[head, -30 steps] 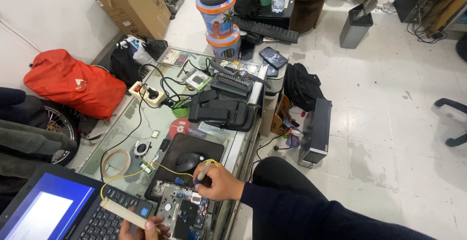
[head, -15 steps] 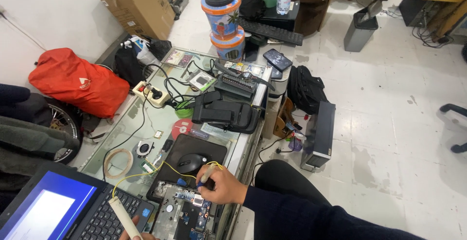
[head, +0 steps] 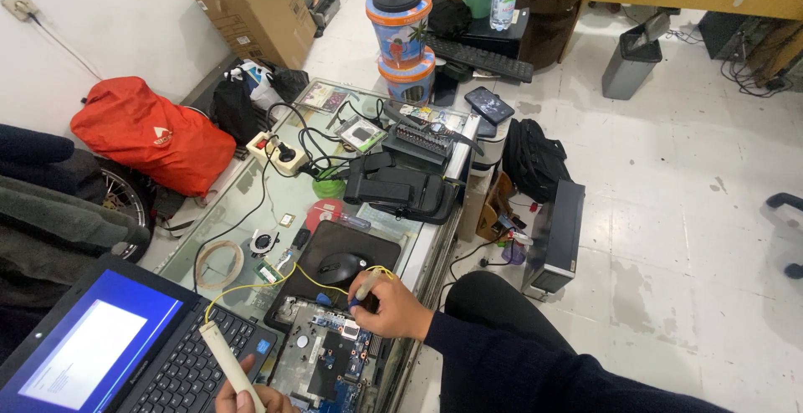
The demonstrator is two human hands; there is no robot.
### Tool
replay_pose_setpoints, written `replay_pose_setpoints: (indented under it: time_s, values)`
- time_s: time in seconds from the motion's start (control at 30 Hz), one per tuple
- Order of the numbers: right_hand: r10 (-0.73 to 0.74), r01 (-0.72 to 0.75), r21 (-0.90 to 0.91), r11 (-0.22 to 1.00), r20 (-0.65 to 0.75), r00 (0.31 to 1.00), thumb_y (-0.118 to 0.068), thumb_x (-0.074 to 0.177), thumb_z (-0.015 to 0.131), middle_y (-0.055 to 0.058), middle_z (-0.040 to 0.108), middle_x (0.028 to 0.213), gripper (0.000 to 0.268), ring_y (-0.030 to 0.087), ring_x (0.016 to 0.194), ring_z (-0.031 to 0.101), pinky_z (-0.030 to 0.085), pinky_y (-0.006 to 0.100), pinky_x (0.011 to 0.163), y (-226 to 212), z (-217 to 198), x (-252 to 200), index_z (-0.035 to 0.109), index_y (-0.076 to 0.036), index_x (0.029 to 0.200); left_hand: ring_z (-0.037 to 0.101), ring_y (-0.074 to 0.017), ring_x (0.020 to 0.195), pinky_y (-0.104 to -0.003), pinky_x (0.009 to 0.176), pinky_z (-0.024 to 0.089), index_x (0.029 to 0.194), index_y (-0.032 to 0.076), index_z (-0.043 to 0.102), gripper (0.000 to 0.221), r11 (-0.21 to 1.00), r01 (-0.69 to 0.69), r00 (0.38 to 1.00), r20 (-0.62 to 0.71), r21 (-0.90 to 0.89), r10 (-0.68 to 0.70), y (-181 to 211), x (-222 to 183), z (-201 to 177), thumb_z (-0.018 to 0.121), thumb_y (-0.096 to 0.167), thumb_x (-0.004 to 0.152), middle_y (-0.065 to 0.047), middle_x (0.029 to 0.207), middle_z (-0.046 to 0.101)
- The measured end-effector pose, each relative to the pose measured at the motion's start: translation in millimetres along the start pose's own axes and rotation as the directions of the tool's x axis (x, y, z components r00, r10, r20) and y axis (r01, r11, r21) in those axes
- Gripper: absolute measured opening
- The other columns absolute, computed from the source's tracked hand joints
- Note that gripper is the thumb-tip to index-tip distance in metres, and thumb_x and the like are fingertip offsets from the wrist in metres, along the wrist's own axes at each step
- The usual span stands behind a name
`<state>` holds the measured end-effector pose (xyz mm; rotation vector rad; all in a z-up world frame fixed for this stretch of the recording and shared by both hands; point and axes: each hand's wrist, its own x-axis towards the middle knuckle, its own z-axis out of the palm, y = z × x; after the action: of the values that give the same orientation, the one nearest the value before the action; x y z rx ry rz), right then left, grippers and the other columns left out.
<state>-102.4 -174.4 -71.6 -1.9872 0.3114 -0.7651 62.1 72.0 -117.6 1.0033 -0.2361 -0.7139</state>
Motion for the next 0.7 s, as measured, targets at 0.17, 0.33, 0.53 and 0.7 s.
replay_pose_setpoints:
  time_s: [0.17,0.33,0.53,0.7]
  values:
    - [-0.039,0.039,-0.041,0.998,-0.013,0.999,-0.016,0.083,0.064,0.002,0.065,0.085,0.012,0.021,0.073,0.060,0.048,0.038,0.071,1,0,2,0.064,-0.012,0.095,0.013,-0.0183,0.030,-0.040,0.027,0.020,0.151,0.003,0.041,0.058,0.999,-0.014,1.000,0.027,-0.033,0.015,3,-3,8,0.045,0.032,0.100,-0.009,0.046,0.018]
    - [-0.037,0.037,-0.035,0.999,-0.014,0.999,-0.015,0.085,0.064,0.004,0.066,0.088,0.011,0.022,0.074,0.061,0.050,0.038,0.071,1,0,2,0.065,-0.011,0.095,0.034,-0.0231,0.028,-0.042,0.028,0.033,0.148,0.002,0.047,0.056,0.992,-0.044,0.989,0.139,-0.117,0.060,-10,4,-13,0.057,0.031,0.101,-0.012,0.046,0.037]
    - [-0.053,0.052,-0.038,0.998,-0.020,0.998,-0.015,0.084,0.064,0.004,0.066,0.086,0.011,0.021,0.074,0.063,0.051,0.038,0.072,-2,0,3,0.064,-0.010,0.093,0.026,-0.0182,0.030,-0.040,0.029,0.025,0.150,0.001,0.044,0.057,0.980,-0.008,0.986,0.162,-0.199,0.041,-12,3,-16,0.055,0.027,0.101,-0.006,0.049,0.028]
    - [-0.033,0.032,-0.038,0.999,-0.016,0.999,-0.015,0.084,0.065,0.003,0.066,0.087,0.011,0.022,0.073,0.061,0.050,0.039,0.070,1,0,3,0.065,-0.011,0.094,0.032,-0.0188,0.033,-0.041,0.031,0.029,0.150,0.000,0.046,0.057,0.965,0.014,0.968,0.244,-0.260,0.052,-14,8,-29,0.060,0.026,0.102,-0.006,0.051,0.031]
